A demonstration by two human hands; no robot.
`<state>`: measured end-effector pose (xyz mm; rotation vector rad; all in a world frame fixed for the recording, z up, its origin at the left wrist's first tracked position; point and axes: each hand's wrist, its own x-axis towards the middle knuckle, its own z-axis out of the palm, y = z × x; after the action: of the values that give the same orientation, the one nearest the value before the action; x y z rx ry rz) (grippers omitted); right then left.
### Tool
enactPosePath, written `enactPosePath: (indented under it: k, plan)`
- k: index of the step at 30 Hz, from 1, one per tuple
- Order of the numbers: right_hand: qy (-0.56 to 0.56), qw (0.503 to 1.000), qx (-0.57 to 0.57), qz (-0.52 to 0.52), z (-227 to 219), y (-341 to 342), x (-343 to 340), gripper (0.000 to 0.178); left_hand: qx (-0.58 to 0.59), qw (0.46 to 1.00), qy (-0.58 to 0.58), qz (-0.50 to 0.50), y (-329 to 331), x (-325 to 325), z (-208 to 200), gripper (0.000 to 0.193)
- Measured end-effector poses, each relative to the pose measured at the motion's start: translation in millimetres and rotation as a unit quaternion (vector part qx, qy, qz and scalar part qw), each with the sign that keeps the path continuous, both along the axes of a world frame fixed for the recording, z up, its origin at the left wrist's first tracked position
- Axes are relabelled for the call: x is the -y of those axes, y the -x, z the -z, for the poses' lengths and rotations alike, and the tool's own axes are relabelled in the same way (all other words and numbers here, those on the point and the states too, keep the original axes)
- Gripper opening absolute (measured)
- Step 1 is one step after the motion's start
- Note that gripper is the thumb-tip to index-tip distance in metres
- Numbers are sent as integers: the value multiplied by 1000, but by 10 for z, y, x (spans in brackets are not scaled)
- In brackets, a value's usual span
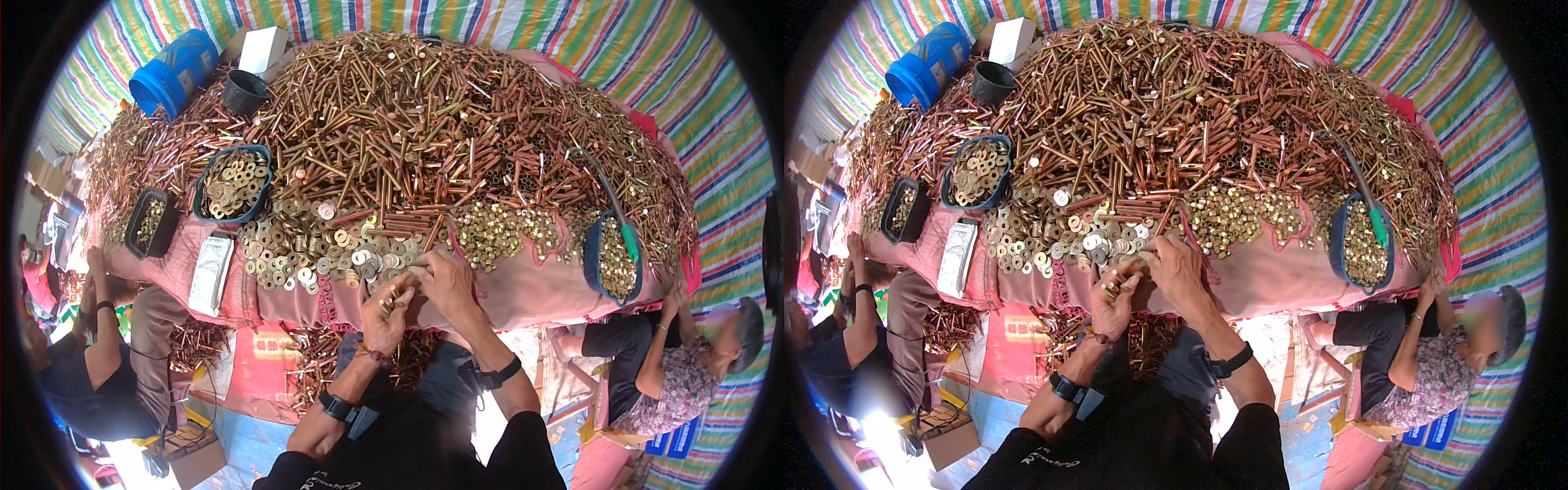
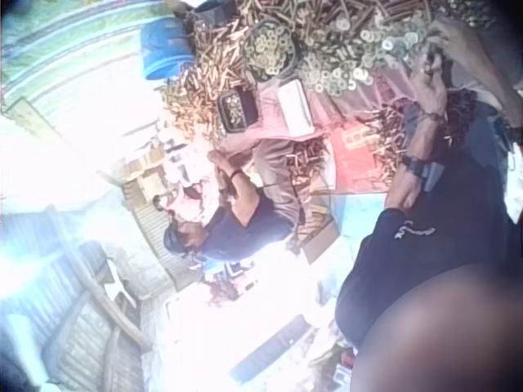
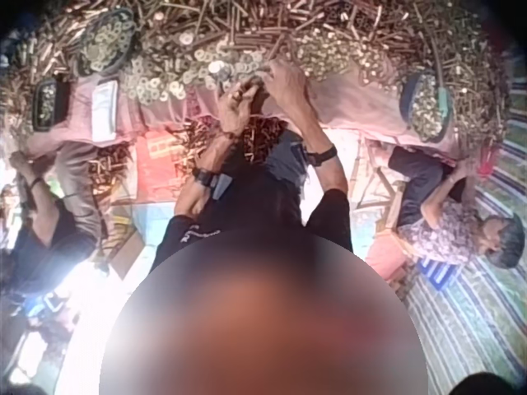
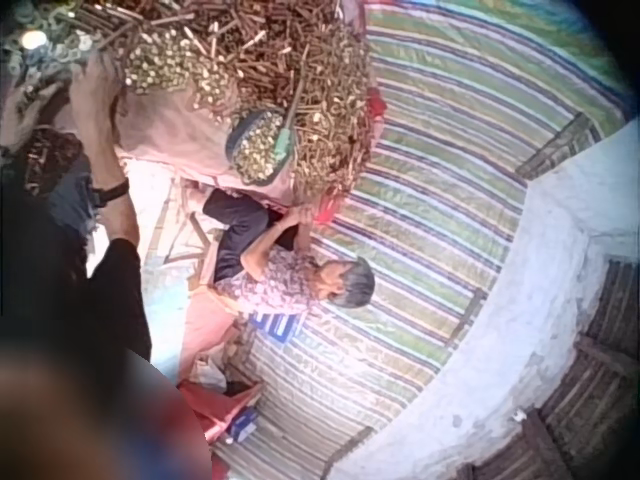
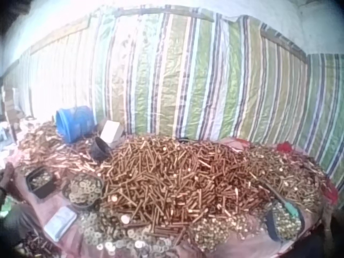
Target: The person repeatedly picks up small brass-colored cylindrical metal parts from a large pile on a table, separates them by hand, and places them into smaller piles or containers. The person also occasionally moves parts between piles and adjusts the arrangement of the items on the table.
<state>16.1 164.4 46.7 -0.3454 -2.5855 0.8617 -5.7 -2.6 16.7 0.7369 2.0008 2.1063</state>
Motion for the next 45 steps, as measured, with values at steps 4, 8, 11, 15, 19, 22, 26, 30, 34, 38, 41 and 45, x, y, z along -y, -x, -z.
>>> enactPosePath:
  k: [4,8,11,15,19,22,26,30,34,38,41,45]
  plan:
    - [215,977,2,16,-55,-61,-89,18,-31,999,38,-2,9,-54,-56,32]
    - [492,869,50,-20,-283,-249,-154,28,-45,997,63,6,7,-53,-71,32]
    - [569,814,84,-79,-417,-335,-60,27,-64,997,51,3,-2,-45,-56,32]
    - [532,836,106,-80,-477,-317,84,26,-61,996,61,21,9,-8,-44,32]
    - [427,902,40,-46,-425,-288,131,27,-65,995,69,18,19,-1,-61,29]
    - [231,972,-25,27,-329,-175,25,29,-125,989,74,6,12,27,-101,42]
    - [20,996,-25,84,-153,157,-223,29,-24,998,47,32,-19,26,-148,57]
    - [-23,994,9,108,-35,359,-261,26,-6,999,41,26,-37,18,-140,59]
    - [320,938,29,127,-152,275,-292,42,-62,997,45,18,-12,21,-87,49]
    - [451,888,-86,23,-373,25,-173,72,-46,997,62,22,0,4,-50,46]
    - [443,886,-126,-50,-504,-127,57,77,-38,997,64,15,-22,10,-29,43]
    - [308,940,-115,-93,-617,-191,281,76,-48,997,64,17,-16,34,29,43]
